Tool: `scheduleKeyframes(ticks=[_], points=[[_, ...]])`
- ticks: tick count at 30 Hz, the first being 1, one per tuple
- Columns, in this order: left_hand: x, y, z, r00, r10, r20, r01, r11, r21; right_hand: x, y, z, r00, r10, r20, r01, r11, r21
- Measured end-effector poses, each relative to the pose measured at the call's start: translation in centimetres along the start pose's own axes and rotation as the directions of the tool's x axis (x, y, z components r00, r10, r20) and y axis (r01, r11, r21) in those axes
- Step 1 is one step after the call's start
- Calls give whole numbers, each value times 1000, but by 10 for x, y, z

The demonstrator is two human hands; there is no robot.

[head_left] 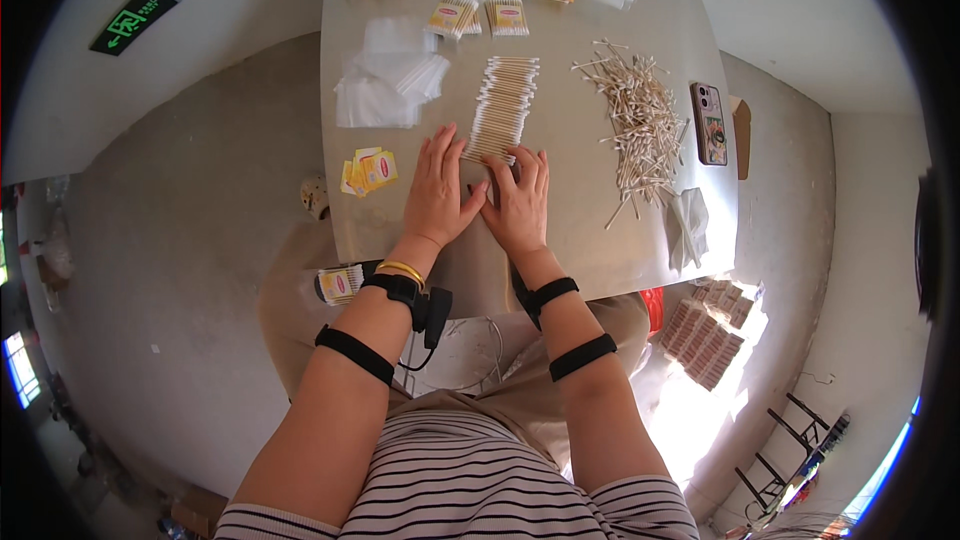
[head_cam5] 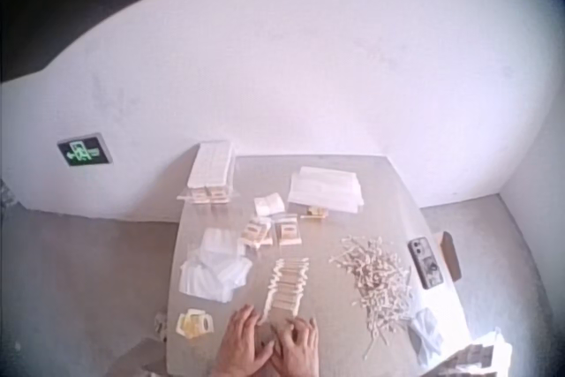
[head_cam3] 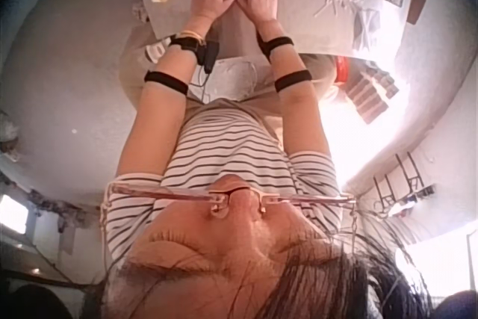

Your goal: Sort and align a pile of cotton swabs on a table into neat rows.

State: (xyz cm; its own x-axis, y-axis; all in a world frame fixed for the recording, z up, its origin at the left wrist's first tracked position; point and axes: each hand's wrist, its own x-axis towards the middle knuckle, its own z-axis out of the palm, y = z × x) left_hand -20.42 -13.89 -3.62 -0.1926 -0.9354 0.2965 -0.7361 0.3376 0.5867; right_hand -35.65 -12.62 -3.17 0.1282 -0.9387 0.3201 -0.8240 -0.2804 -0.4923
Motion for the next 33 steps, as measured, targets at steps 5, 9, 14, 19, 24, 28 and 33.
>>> scheduleKeyframes(ticks=[5,9,14,19,24,28,33], points=[[1,1,0,1000,2,3,-2,1000,6,0,1,2,1000,1,1,-1,1000,-29],[1,1,-1,1000,-2,20,2,1000,16,0,1,1,1000,4,17,-4,999,-34],[1,2,-2,1000,2,30,-3,1000,27,0,1,1,1000,9,27,-8,999,-36],[1,2,-1,999,-2,32,1,1000,15,-1,2,4,1000,21,-3,-21,1000,-22],[1,2,-1,1000,2,25,-2,1000,11,0,3,8,999,38,9,-37,998,-57],[1,2,-2,1000,1,30,-1,1000,17,-1,3,7,999,47,25,-45,997,-61],[0,1,-1,999,-1,40,0,1000,27,-1,2,8,998,56,33,-53,996,-72]])
